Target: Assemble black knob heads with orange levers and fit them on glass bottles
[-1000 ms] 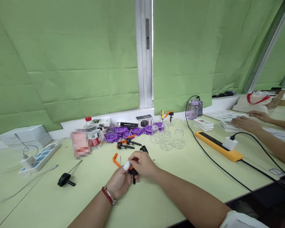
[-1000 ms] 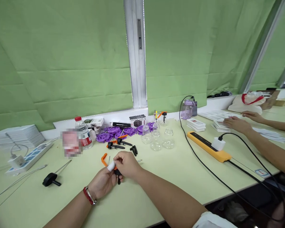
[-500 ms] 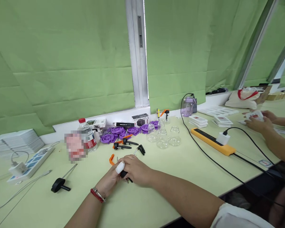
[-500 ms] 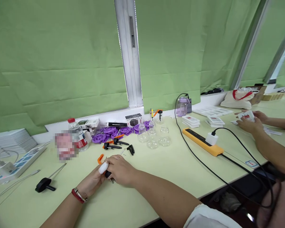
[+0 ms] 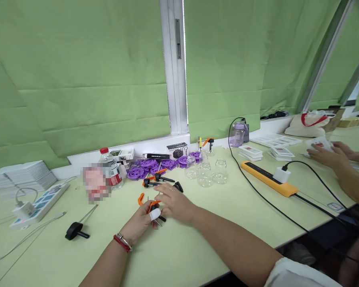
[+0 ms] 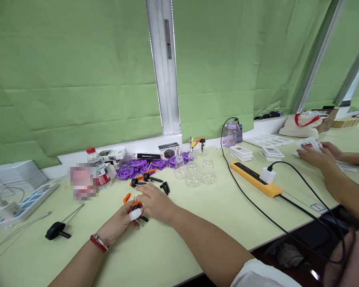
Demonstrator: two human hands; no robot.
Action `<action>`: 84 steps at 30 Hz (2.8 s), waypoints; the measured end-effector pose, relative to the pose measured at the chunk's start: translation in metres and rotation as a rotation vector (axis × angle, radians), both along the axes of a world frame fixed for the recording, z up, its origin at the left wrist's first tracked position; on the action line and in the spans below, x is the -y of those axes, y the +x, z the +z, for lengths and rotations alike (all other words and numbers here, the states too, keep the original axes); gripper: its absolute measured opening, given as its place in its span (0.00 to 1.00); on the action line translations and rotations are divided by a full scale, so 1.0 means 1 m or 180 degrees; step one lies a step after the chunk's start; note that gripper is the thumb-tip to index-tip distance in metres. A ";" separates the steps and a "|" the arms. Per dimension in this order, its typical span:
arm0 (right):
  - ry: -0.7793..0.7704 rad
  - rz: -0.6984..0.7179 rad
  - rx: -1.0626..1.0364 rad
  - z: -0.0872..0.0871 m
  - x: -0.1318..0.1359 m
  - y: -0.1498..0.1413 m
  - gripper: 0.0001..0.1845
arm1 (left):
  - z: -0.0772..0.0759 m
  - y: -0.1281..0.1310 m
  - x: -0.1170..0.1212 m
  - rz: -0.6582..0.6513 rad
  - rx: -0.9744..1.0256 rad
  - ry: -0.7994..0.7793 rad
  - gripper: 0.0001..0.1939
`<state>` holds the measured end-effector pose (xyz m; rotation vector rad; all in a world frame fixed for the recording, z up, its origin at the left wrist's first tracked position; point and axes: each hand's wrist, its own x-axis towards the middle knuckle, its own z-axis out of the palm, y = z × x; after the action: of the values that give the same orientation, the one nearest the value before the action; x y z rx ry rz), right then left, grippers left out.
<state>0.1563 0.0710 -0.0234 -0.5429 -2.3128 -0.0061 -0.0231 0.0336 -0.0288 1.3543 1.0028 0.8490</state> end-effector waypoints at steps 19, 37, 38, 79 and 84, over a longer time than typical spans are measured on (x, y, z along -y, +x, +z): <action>-0.1389 -0.2597 0.0142 -0.033 -0.050 0.027 0.07 | -0.004 -0.003 -0.007 0.0611 0.0119 -0.0155 0.15; -0.1211 -0.2115 -0.0186 -0.018 -0.040 0.025 0.05 | 0.001 -0.005 -0.010 0.1355 0.0992 -0.0094 0.11; -0.1203 -0.1796 -0.0359 -0.016 -0.035 0.025 0.05 | 0.002 -0.006 -0.010 0.1404 0.1023 -0.0075 0.11; -0.2178 -0.0410 -0.0631 -0.025 -0.010 0.003 0.07 | -0.003 -0.003 -0.008 0.1554 0.0164 0.0494 0.16; -0.2403 -0.0288 -0.0748 -0.030 -0.010 0.002 0.06 | -0.003 -0.002 -0.008 0.1621 0.0167 0.0555 0.18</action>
<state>0.1587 0.0807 -0.0532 -0.9566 -2.0046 0.8660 -0.0255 0.0416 -0.0319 1.2268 1.2798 1.3712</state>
